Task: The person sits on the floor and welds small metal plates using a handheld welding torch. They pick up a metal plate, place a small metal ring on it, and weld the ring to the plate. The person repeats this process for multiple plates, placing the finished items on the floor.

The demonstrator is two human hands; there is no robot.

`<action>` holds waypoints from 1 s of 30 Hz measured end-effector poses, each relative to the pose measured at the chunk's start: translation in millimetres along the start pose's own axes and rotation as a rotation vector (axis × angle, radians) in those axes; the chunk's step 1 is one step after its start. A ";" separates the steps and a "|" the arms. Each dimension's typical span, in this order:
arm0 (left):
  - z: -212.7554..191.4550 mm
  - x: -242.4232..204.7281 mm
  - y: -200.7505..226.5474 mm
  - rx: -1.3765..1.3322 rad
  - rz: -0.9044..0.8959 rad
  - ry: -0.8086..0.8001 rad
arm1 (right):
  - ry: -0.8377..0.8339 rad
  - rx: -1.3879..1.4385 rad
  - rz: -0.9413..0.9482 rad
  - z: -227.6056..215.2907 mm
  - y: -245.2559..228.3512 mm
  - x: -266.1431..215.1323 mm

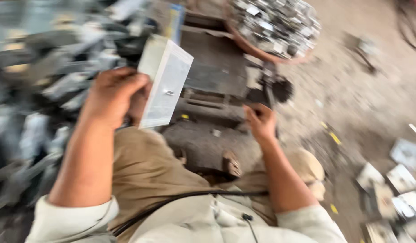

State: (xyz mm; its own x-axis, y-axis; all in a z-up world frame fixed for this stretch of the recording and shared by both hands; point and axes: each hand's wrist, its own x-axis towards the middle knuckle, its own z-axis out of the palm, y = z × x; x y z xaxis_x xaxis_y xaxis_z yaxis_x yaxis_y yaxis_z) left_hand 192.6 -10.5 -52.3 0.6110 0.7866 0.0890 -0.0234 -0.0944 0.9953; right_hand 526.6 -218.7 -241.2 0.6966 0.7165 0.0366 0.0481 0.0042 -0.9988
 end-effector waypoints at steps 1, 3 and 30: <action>30.1 17.5 -28.2 0.281 -0.026 -0.008 | 0.012 -0.066 -0.007 -2.7 11.2 1.2; 90.9 47.7 -70.1 0.669 -0.119 -0.044 | 0.025 -0.170 -0.026 -7.1 21.6 4.1; 368.0 269.9 -148.2 1.152 0.521 -0.400 | -0.046 -0.427 0.039 15.4 36.0 20.3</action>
State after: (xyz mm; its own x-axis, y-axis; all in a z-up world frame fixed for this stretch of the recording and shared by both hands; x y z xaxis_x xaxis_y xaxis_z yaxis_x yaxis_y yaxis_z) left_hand 652.1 -8.7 -190.2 0.9294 0.2869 0.2323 0.2345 -0.9448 0.2287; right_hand 531.5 -193.3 -276.9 0.6716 0.7408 -0.0124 0.3209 -0.3059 -0.8963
